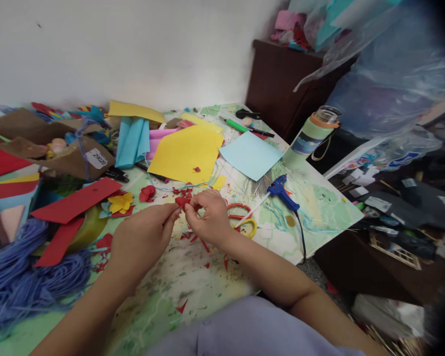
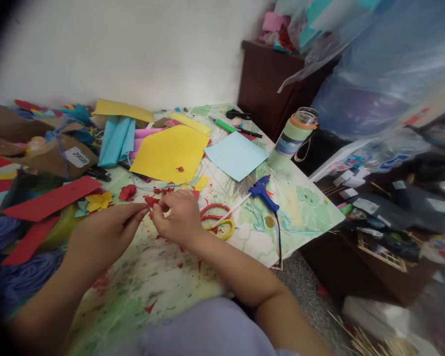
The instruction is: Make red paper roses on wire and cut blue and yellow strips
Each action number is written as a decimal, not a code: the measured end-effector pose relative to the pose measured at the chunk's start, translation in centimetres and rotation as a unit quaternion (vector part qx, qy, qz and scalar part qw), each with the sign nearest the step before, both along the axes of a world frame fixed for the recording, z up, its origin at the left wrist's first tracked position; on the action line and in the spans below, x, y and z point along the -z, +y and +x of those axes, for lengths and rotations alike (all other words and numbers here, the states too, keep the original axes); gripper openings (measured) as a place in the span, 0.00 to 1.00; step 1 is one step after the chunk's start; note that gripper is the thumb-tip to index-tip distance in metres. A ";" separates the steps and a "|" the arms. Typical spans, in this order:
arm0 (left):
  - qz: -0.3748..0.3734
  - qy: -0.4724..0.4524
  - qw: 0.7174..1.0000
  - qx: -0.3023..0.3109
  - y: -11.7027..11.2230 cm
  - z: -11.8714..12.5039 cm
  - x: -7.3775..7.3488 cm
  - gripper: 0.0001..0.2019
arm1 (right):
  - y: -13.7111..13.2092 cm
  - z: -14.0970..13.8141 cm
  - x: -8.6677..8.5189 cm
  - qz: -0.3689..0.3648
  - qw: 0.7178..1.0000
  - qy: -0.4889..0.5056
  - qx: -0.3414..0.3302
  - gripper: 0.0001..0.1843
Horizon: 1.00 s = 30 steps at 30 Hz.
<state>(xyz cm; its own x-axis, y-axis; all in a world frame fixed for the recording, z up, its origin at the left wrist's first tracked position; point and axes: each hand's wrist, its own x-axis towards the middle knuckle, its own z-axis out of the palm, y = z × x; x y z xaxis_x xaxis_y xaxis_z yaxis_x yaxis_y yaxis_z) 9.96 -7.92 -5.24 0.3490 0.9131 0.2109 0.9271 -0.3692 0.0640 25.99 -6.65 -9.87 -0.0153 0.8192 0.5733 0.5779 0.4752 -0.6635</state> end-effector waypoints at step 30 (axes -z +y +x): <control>0.094 -0.374 0.922 0.041 -1.0 -0.9 -1.2 0.03 | -0.3 0.2 -0.1 0.122 0.982 0.112 -0.088 0.10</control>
<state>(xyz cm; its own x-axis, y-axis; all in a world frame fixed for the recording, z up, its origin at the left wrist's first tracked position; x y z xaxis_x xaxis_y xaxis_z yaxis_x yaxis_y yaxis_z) 9.05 -8.89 -4.06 0.1077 0.8131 0.5721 0.6175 -0.5057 0.6025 26.16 -7.00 -9.79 0.0036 0.6525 0.7578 0.3254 0.7158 -0.6178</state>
